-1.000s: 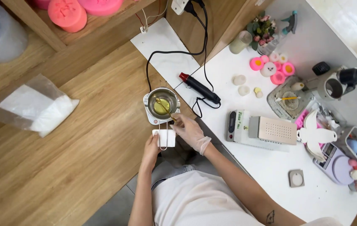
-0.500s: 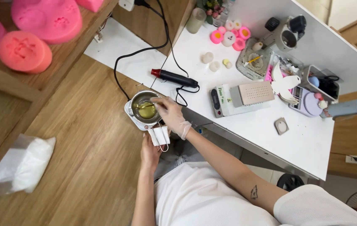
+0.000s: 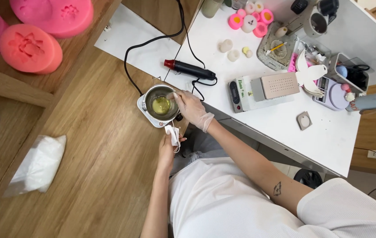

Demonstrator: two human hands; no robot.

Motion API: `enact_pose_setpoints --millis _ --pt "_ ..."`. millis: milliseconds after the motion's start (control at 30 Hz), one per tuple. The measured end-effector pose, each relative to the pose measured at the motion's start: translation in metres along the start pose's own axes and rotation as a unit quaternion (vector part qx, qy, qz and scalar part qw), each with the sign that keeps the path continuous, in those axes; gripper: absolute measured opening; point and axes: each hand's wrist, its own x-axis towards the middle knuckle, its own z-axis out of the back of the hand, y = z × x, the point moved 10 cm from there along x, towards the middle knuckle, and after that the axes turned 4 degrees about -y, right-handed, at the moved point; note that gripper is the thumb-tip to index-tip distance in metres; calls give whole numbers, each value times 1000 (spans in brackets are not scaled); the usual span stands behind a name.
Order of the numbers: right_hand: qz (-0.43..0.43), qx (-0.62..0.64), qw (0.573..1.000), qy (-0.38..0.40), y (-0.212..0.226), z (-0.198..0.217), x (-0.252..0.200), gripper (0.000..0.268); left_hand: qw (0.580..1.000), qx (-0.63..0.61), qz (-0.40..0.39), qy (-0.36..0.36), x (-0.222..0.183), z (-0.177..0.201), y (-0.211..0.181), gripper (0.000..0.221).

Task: The person is melting wax in a pot, using a heat gun to smooth surfaces, and selecting dried flowers for decoration in candle making.

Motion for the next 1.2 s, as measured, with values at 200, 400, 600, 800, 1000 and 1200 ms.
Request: enact_pose_setpoints --millis 200,400,600,800,1000,1200 --pt "47 -57 997 -3 -7 2 14 39 998 39 -44 -14 5 10 -2 43" --pt "104 -59 991 60 2 -4 28 39 992 101 -68 -25 2 14 -6 44" --pt "125 -66 981 129 11 -8 36 42 992 106 -64 -21 9 20 3 44" --pt "170 -110 969 142 -6 -21 40 45 993 104 -51 -39 3 17 0 51" --pt "150 -79 970 172 6 -12 46 45 989 128 -49 -59 1 12 -8 54" --pt "172 -55 970 165 16 -11 48 43 989 119 -52 -66 2 16 -5 50"
